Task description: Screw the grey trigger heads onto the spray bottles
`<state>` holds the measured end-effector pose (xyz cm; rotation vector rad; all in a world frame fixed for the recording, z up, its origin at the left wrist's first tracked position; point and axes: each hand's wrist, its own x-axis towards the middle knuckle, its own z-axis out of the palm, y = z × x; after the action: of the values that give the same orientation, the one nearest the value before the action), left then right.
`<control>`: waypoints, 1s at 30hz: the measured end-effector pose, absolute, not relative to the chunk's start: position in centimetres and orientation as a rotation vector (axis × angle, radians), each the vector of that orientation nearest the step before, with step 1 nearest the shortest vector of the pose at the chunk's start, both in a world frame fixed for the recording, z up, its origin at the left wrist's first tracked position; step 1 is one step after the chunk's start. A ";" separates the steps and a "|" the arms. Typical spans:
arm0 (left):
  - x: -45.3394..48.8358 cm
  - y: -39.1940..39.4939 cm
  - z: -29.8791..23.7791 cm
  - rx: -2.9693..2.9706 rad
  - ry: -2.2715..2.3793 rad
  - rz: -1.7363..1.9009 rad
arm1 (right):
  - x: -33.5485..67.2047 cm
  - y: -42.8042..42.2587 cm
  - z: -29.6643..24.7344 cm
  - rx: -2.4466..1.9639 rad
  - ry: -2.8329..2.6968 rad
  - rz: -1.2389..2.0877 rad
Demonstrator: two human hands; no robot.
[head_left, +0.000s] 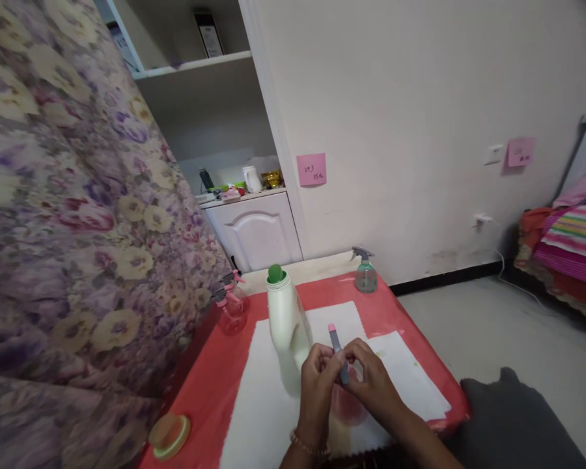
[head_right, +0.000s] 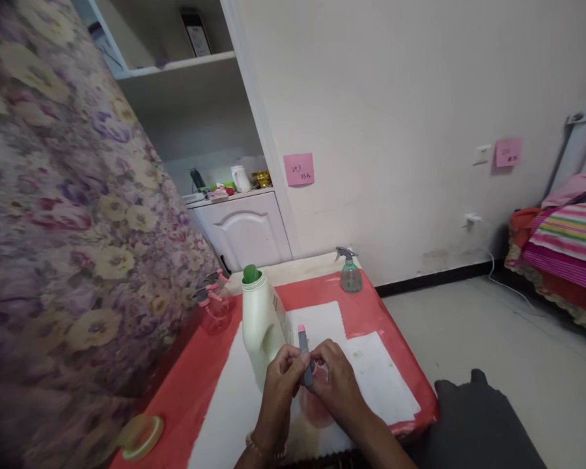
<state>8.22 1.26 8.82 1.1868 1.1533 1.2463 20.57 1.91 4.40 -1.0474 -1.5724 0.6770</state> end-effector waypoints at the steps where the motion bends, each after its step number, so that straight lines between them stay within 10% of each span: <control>1: 8.2 1.2 8.8 1.191 1.147 1.243 | 20.5 1.9 4.2 -1.066 -1.561 0.653; 30: 7.9 1.5 8.3 1.217 1.060 1.231 | 21.1 1.6 4.8 -0.871 -1.559 0.846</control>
<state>7.93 1.46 8.25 1.2169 1.0602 1.2313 21.06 1.62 4.79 -0.8711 -1.5590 0.8458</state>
